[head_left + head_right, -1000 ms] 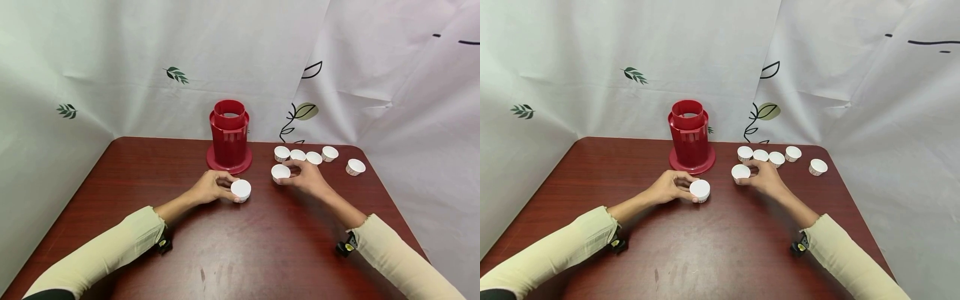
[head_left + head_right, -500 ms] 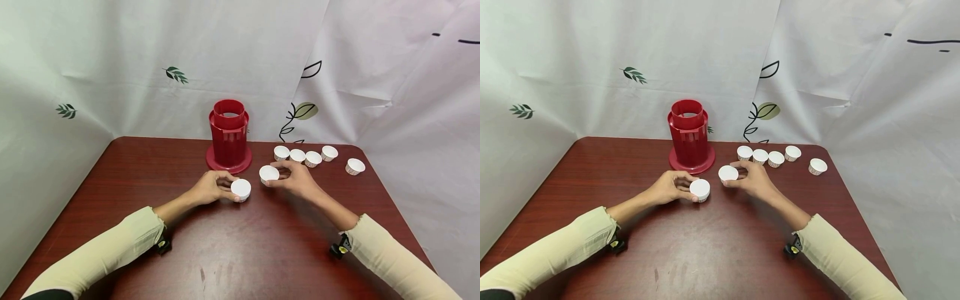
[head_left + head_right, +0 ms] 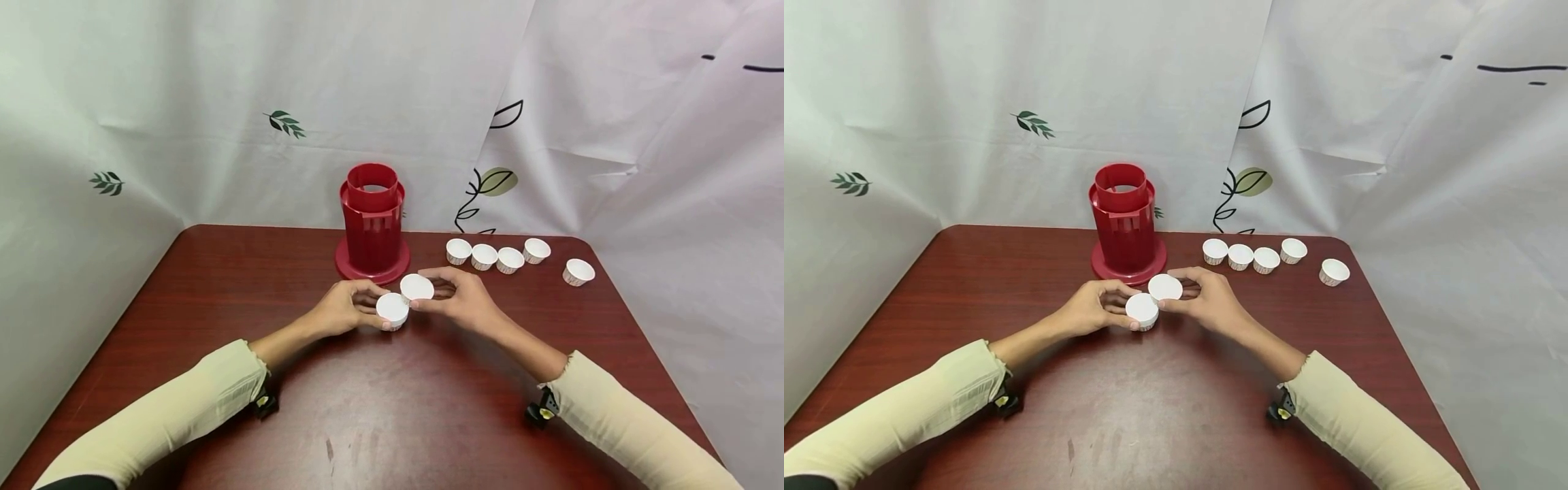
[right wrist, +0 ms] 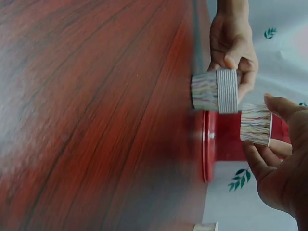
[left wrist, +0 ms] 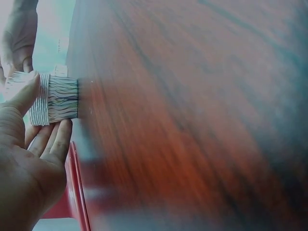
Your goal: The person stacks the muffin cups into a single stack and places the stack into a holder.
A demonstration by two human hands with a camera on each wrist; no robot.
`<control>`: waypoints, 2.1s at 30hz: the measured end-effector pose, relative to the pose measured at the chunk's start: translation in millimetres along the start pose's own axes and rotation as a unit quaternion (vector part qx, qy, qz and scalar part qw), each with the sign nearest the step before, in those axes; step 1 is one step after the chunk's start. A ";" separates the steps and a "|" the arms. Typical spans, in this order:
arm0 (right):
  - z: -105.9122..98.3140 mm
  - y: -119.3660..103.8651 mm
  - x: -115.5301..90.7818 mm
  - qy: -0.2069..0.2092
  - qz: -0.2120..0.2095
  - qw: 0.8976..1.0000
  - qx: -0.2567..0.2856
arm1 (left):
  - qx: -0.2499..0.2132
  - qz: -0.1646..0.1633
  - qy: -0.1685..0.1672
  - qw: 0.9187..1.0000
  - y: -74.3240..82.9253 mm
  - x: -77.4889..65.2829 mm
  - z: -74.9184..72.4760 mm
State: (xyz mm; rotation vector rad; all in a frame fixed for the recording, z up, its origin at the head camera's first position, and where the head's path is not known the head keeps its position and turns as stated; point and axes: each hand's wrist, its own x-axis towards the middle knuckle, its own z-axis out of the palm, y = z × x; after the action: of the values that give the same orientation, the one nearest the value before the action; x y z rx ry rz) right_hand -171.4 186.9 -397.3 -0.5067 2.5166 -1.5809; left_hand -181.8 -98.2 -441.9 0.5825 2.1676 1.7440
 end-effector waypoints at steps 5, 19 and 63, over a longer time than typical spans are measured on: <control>8.6 -3.8 1.4 -0.009 -0.013 1.000 0.015 | 0.000 -0.002 -0.001 1.000 0.6 -0.4 0.1; 24.2 -5.1 4.9 -0.031 -0.034 0.999 0.015 | 0.007 -0.009 0.008 1.000 1.9 -1.3 -0.4; -26.3 23.8 0.2 -0.006 0.006 0.997 -0.081 | 0.014 0.017 -0.020 1.000 -1.0 -0.8 -2.1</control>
State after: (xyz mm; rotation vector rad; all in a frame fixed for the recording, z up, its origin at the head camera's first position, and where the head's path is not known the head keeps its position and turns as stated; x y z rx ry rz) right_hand -184.0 218.6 -406.8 -0.5179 2.6480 -1.3719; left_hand -182.2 -100.6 -442.4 0.6597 2.1712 1.7067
